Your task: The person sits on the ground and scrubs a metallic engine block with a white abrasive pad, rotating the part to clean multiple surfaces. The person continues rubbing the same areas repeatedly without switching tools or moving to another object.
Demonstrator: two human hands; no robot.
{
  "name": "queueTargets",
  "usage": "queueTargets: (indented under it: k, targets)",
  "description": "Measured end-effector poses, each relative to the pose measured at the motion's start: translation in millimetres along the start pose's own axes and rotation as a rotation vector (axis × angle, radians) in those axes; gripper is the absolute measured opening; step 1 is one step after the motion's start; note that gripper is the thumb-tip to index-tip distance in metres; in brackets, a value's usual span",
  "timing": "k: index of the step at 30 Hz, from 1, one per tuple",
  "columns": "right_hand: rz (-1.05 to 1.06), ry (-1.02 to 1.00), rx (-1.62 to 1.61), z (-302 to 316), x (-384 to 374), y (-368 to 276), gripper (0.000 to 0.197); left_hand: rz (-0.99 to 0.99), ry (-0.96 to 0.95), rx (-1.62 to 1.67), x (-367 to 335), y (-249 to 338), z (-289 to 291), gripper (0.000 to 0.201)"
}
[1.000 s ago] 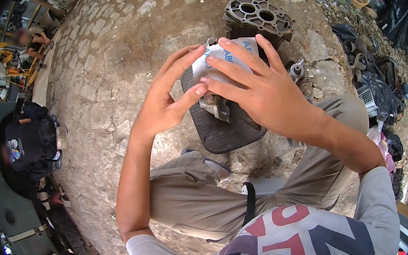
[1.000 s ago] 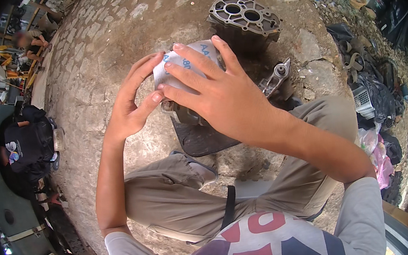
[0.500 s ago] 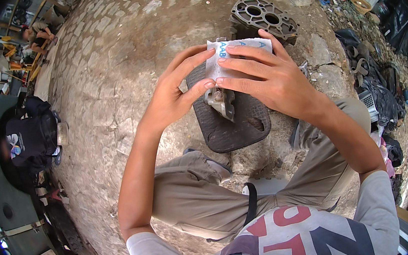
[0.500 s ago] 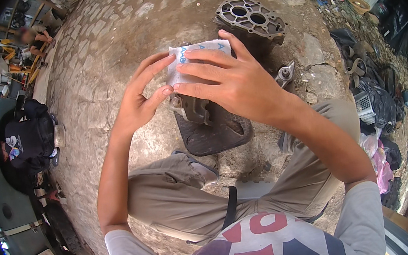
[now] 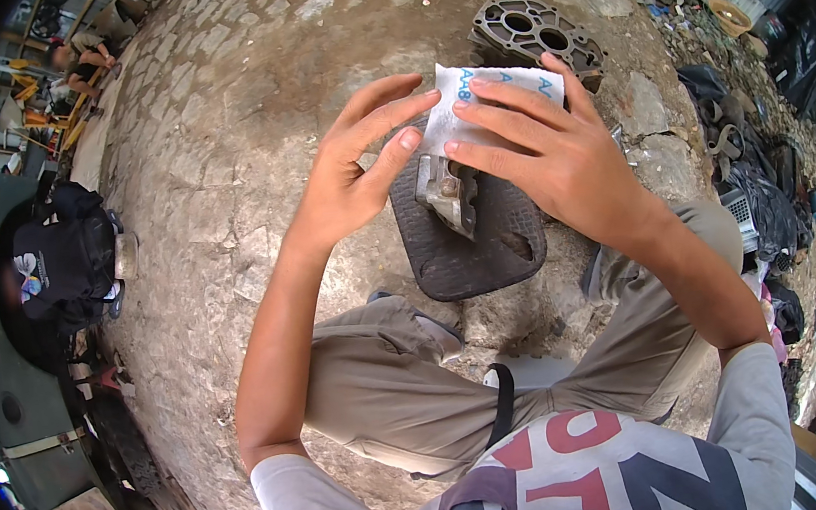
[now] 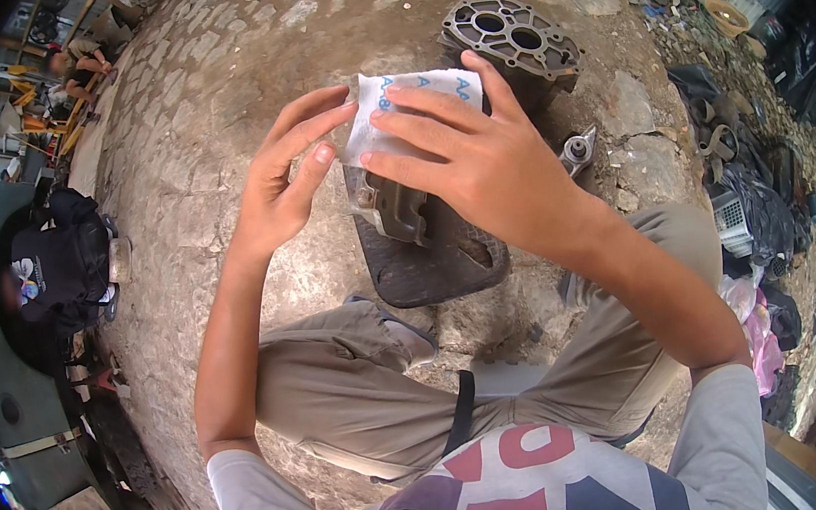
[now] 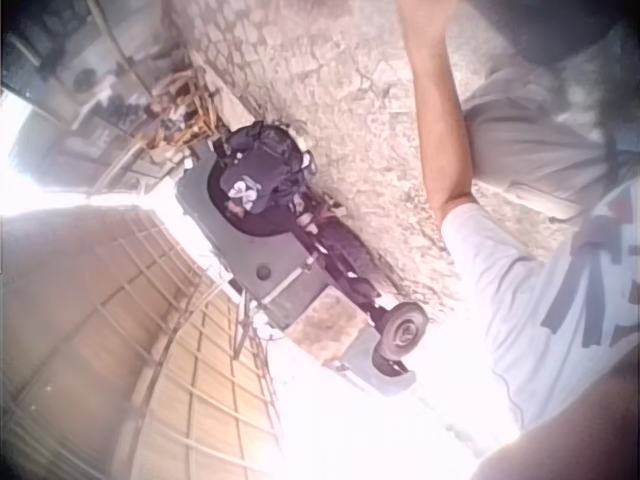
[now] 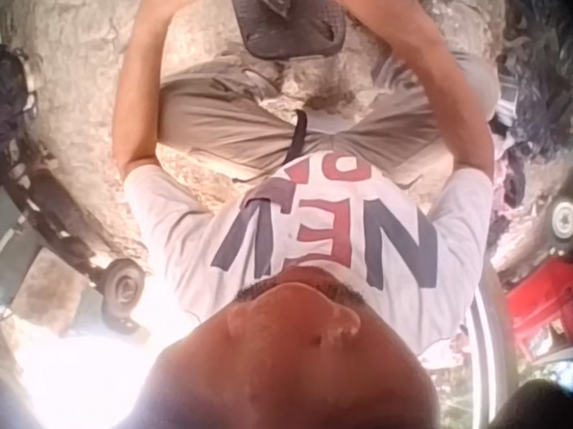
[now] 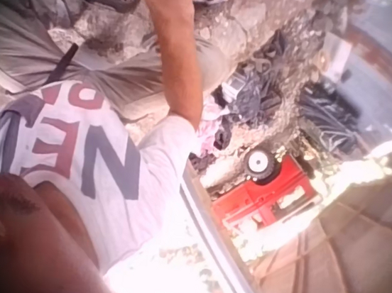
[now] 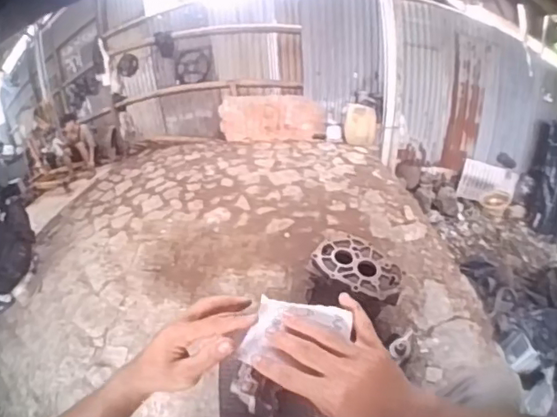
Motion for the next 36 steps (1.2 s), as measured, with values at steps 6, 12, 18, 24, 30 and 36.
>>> queueTargets:
  k: [6, 12, 18, 24, 30, 36]
  targets:
    - [-0.043, 0.020, -0.032, -3, -1, 6, 0.039, 0.026, 0.026, 0.001, 1, -5, 1, 0.034]
    - [-0.033, 0.021, 0.037, -2, -5, 4, 0.037, 0.070, 0.026, -0.013, -1, -9, -2, 0.034]
    - [-0.073, 0.023, 0.079, -5, -5, 9, 0.035, 0.097, -0.023, 0.003, 7, -35, -10, 0.052]
    - [-0.049, -0.016, -0.019, -1, -7, 8, 0.034, 0.242, -0.159, 0.155, 19, -53, -34, 0.064]
    - [-0.061, 0.000, -0.008, -6, -13, 14, 0.038, 0.210, -0.426, 0.110, 38, -57, -56, 0.077]
    - [-0.041, -0.061, -0.062, -6, -4, 12, 0.039, 0.268, -0.563, 0.081, 37, -56, -59, 0.085]
Point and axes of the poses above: each hand's wrist, its own x-axis away from the middle knuckle, its own z-axis out of the back of the hand, y = z × x, the point moved 9 cm from there along -x, towards the middle knuckle, and after that the axes turned 5 degrees about -z, right-handed, at the moved point
